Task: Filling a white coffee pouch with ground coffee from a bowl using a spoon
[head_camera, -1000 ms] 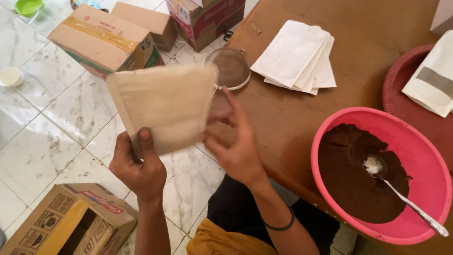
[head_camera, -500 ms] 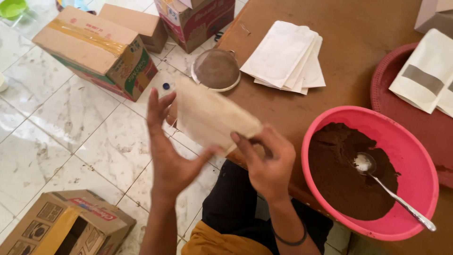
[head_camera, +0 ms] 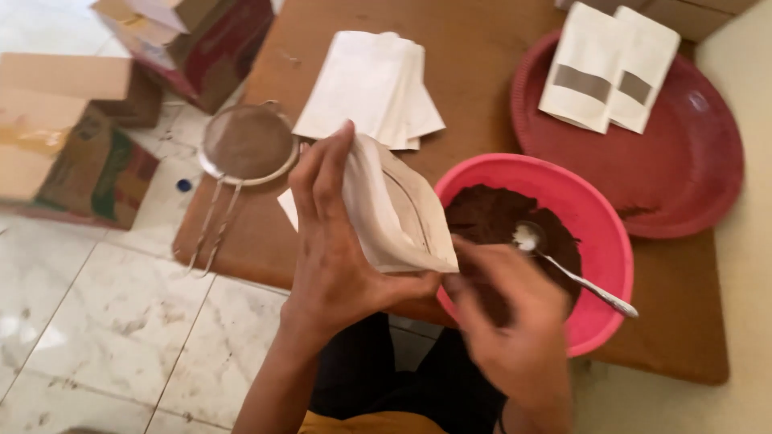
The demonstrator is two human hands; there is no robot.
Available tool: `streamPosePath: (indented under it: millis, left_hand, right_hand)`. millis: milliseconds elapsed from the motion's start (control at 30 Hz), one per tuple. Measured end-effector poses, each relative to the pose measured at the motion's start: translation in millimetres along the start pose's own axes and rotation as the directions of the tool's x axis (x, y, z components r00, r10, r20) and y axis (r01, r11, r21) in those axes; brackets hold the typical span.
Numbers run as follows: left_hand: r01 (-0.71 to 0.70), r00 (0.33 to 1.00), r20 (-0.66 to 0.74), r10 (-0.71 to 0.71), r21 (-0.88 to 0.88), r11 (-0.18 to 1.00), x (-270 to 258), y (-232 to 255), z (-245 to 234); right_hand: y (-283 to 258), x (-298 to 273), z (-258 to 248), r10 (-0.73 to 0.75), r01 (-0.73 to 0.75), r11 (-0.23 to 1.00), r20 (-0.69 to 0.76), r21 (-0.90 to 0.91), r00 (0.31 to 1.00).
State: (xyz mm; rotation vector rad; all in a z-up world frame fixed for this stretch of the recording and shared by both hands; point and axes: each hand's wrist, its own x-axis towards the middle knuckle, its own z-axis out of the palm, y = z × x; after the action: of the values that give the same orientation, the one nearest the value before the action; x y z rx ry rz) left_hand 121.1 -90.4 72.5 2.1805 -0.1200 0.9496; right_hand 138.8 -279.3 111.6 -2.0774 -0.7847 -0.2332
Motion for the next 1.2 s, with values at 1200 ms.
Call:
streamPosePath:
  millis: [1200]
  left_hand:
    - [0.413, 0.846, -0.156, -0.509, -0.411, 0.813, 2, 0, 34]
  right_hand:
    - [48, -4, -24, 0.474, -0.389, 0.869, -0.289, 0.306, 0.832]
